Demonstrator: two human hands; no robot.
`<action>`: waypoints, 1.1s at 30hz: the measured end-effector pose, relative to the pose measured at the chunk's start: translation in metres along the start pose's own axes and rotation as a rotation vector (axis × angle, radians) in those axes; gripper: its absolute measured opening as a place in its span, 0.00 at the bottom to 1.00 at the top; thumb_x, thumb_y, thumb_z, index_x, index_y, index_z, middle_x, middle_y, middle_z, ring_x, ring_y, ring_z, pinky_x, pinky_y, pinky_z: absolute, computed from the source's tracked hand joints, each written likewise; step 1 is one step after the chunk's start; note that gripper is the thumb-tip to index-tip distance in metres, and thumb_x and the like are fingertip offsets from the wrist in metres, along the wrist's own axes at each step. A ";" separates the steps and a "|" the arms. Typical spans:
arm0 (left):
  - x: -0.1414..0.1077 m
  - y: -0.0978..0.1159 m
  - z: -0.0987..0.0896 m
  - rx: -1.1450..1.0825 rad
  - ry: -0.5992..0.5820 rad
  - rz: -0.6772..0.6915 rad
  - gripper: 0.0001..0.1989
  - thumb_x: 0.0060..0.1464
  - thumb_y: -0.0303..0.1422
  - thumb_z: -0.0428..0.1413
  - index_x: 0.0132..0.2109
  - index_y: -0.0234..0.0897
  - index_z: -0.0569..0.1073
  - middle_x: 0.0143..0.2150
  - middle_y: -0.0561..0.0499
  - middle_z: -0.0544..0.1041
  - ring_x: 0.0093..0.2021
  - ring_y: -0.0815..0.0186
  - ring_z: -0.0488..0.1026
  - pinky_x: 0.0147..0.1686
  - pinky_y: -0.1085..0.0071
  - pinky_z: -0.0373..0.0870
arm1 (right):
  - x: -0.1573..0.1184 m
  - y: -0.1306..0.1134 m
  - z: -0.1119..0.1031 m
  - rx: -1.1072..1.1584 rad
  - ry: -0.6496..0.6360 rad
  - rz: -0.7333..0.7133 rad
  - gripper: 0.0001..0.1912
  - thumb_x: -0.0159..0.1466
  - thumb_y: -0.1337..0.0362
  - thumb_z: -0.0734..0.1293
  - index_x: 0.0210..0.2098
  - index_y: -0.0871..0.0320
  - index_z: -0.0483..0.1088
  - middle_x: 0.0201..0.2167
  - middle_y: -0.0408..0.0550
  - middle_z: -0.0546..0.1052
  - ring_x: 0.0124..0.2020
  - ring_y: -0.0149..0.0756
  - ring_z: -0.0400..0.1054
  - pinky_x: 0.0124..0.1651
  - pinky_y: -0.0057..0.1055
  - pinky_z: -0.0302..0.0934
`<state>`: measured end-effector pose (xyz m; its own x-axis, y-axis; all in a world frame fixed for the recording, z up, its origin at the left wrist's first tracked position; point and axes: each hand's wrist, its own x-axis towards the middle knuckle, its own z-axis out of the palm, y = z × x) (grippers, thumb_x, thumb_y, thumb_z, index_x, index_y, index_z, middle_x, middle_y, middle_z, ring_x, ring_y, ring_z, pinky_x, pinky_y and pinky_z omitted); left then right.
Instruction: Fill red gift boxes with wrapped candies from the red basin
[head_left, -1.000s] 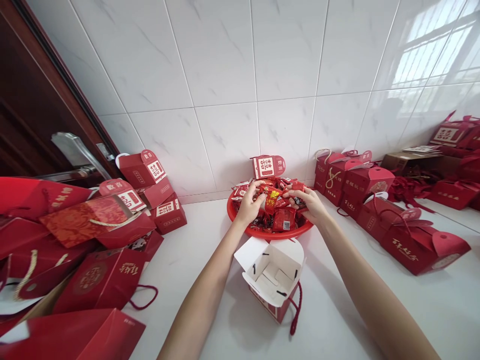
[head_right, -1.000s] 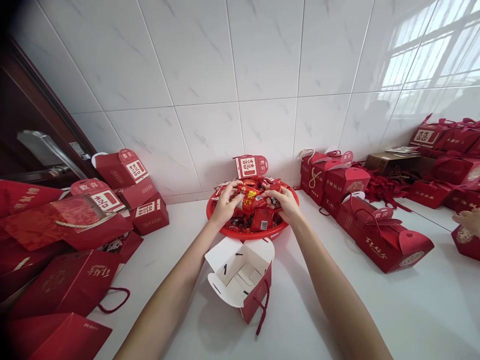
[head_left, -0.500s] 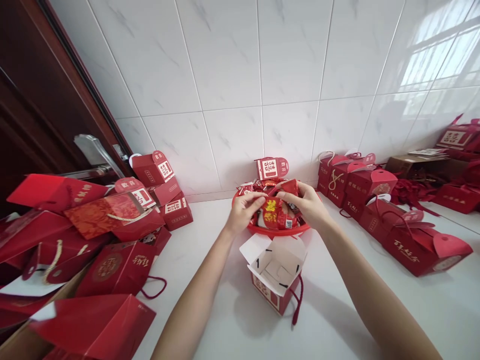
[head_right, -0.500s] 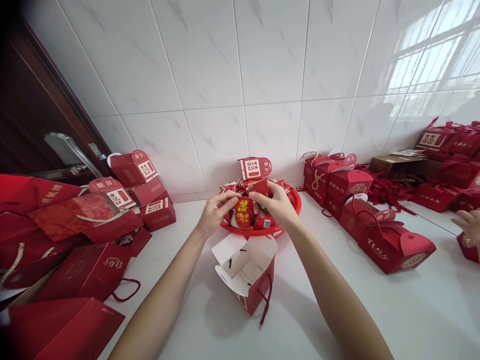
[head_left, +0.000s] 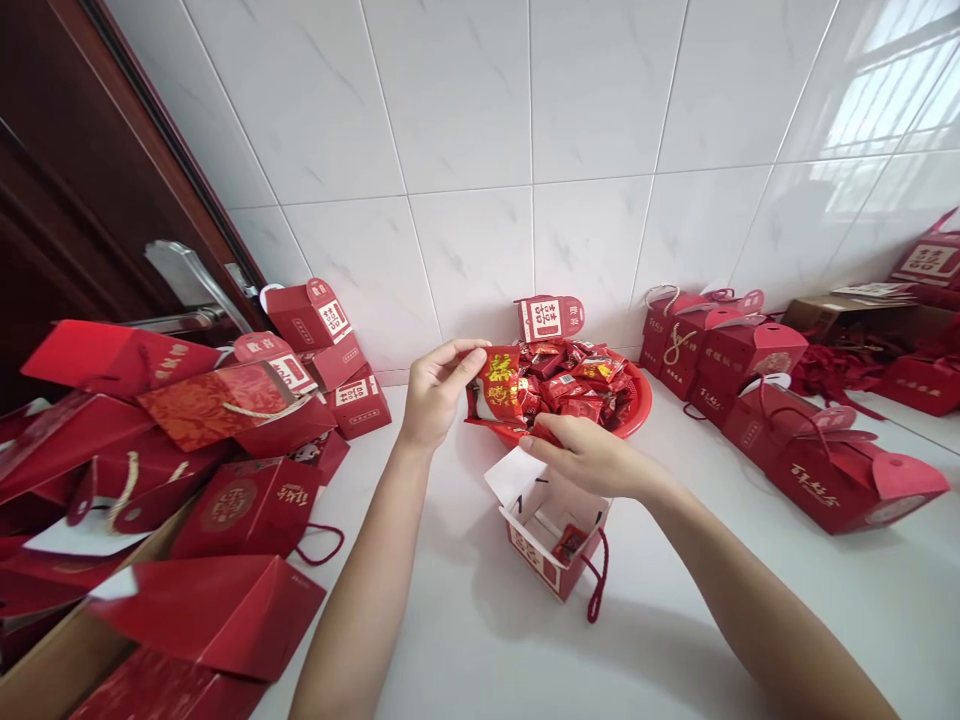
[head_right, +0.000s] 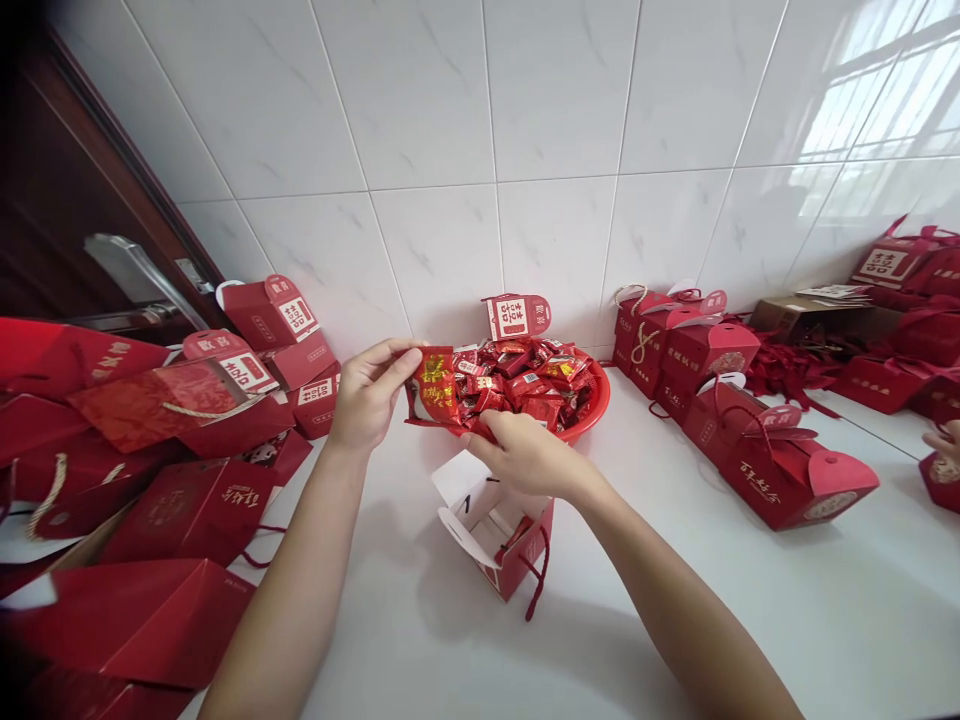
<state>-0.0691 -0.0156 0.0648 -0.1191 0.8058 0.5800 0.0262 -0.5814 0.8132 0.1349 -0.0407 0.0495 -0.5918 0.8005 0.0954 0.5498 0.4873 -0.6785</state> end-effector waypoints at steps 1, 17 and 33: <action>-0.001 0.002 0.001 0.009 -0.011 0.005 0.18 0.46 0.46 0.68 0.38 0.35 0.81 0.36 0.48 0.82 0.37 0.63 0.78 0.39 0.69 0.75 | 0.000 0.001 -0.001 -0.028 0.025 0.010 0.20 0.69 0.53 0.59 0.25 0.54 0.53 0.23 0.39 0.63 0.24 0.30 0.57 0.27 0.30 0.50; -0.021 0.021 0.010 0.228 -0.241 0.088 0.14 0.58 0.43 0.61 0.41 0.37 0.82 0.39 0.48 0.83 0.40 0.62 0.80 0.40 0.70 0.76 | -0.014 -0.001 -0.028 -0.027 0.132 -0.024 0.14 0.67 0.55 0.63 0.29 0.56 0.68 0.26 0.44 0.74 0.27 0.32 0.65 0.28 0.29 0.55; -0.031 0.018 0.026 0.371 -0.358 0.032 0.09 0.61 0.36 0.57 0.43 0.37 0.78 0.41 0.48 0.83 0.39 0.63 0.80 0.39 0.69 0.76 | -0.017 0.008 -0.037 0.287 0.113 -0.148 0.13 0.62 0.57 0.69 0.43 0.57 0.73 0.30 0.45 0.75 0.31 0.37 0.69 0.33 0.32 0.63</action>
<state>-0.0387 -0.0484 0.0630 0.2330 0.8140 0.5320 0.3825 -0.5797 0.7195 0.1709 -0.0374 0.0698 -0.5747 0.7700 0.2771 0.2652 0.4956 -0.8271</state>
